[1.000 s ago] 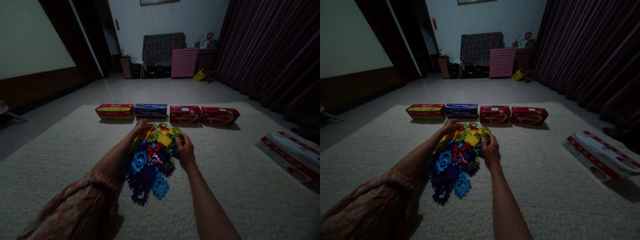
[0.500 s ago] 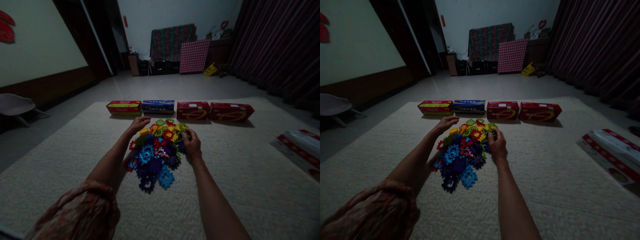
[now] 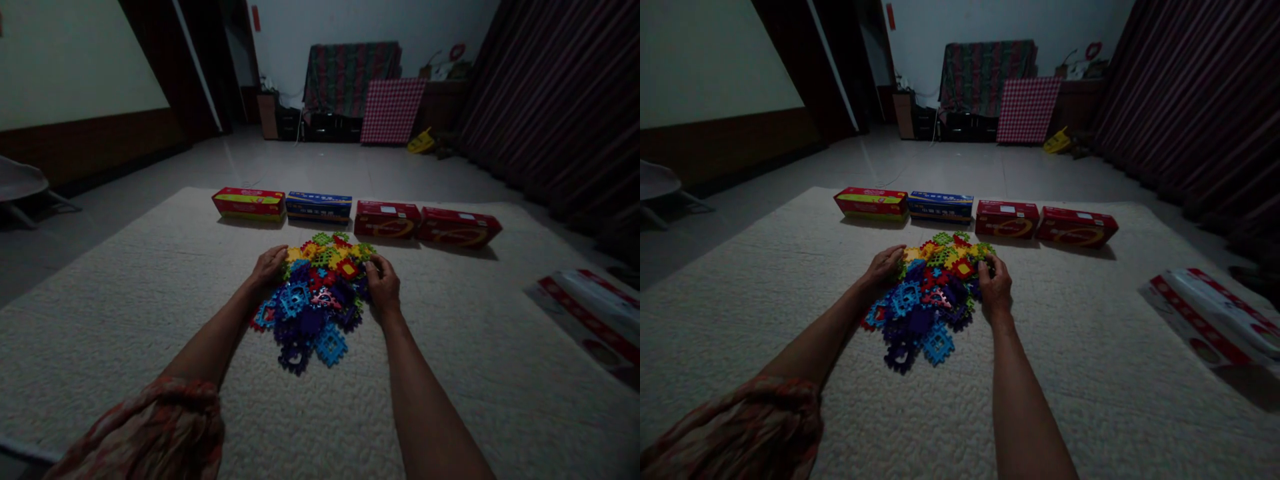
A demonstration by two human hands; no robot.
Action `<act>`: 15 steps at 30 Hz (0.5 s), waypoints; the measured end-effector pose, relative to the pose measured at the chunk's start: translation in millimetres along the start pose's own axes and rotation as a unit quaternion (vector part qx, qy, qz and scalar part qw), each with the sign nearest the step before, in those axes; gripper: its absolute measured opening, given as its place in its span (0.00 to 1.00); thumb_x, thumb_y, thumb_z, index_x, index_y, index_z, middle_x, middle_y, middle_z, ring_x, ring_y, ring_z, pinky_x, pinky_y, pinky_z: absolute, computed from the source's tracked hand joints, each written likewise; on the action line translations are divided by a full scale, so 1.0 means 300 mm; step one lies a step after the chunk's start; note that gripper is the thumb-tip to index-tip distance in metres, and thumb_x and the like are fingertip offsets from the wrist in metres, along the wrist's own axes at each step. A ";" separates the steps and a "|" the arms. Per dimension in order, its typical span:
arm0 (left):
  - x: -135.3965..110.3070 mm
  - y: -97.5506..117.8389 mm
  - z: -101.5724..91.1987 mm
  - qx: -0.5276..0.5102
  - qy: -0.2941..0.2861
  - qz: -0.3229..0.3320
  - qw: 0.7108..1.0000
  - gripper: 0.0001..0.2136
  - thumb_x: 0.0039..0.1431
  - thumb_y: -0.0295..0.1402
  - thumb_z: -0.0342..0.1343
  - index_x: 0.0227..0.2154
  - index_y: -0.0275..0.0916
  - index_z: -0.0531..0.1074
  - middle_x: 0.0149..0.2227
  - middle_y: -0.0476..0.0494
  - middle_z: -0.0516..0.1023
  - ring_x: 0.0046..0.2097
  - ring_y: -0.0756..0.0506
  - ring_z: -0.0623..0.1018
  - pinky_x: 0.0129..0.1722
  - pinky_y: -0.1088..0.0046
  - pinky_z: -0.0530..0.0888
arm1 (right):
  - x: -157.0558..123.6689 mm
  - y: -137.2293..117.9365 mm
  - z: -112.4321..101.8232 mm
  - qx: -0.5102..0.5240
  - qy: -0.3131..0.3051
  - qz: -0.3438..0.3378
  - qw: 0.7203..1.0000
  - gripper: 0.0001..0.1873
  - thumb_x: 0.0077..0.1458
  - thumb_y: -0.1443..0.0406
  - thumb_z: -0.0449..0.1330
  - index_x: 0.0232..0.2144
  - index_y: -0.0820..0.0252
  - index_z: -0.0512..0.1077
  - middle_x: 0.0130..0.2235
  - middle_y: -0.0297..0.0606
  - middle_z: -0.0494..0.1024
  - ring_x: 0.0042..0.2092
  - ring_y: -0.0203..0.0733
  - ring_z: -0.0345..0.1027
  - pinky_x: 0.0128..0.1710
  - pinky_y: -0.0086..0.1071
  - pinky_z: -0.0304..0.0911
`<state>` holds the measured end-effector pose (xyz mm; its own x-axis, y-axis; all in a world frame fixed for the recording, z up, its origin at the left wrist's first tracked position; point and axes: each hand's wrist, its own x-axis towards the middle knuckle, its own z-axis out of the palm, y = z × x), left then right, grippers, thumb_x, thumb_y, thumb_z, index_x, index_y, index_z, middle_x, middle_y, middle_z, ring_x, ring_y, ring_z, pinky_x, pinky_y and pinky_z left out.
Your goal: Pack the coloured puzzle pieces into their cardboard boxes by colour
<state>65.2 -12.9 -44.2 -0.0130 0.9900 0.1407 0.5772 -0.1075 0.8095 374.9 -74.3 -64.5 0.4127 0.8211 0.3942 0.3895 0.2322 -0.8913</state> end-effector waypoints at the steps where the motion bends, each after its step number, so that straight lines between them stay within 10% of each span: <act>1: 0.007 0.001 0.003 -0.013 -0.007 0.004 1.000 0.19 0.65 0.42 0.52 0.51 0.39 0.80 0.54 0.39 0.81 0.57 0.39 0.78 0.59 0.64 0.73 | -0.001 -0.001 0.000 0.000 0.004 -0.002 1.000 0.25 0.56 0.50 0.58 0.48 0.61 0.76 0.51 0.51 0.80 0.52 0.53 0.74 0.56 0.48 0.67; 8: 0.013 0.069 0.018 -0.160 0.003 -0.010 0.987 0.20 0.59 0.47 0.57 0.44 0.37 0.80 0.52 0.37 0.82 0.57 0.36 0.78 0.59 0.58 0.73 | -0.005 -0.021 -0.005 0.026 0.045 0.008 0.999 0.23 0.55 0.52 0.58 0.45 0.62 0.76 0.47 0.49 0.82 0.49 0.51 0.74 0.54 0.47 0.67; 15: -0.004 0.200 0.089 -0.342 -0.112 -0.046 0.932 0.23 0.60 0.49 0.55 0.51 0.40 0.77 0.61 0.36 0.76 0.62 0.37 0.75 0.58 0.59 0.73 | -0.011 -0.044 -0.006 0.026 0.040 0.021 0.999 0.24 0.54 0.51 0.58 0.44 0.63 0.77 0.47 0.49 0.82 0.49 0.52 0.74 0.55 0.48 0.66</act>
<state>121.6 -18.1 -11.2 0.1778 0.9840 -0.0071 -0.0740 0.0206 0.9970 370.0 -81.0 -53.7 0.4936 0.7869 0.3704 0.3276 0.2263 -0.9173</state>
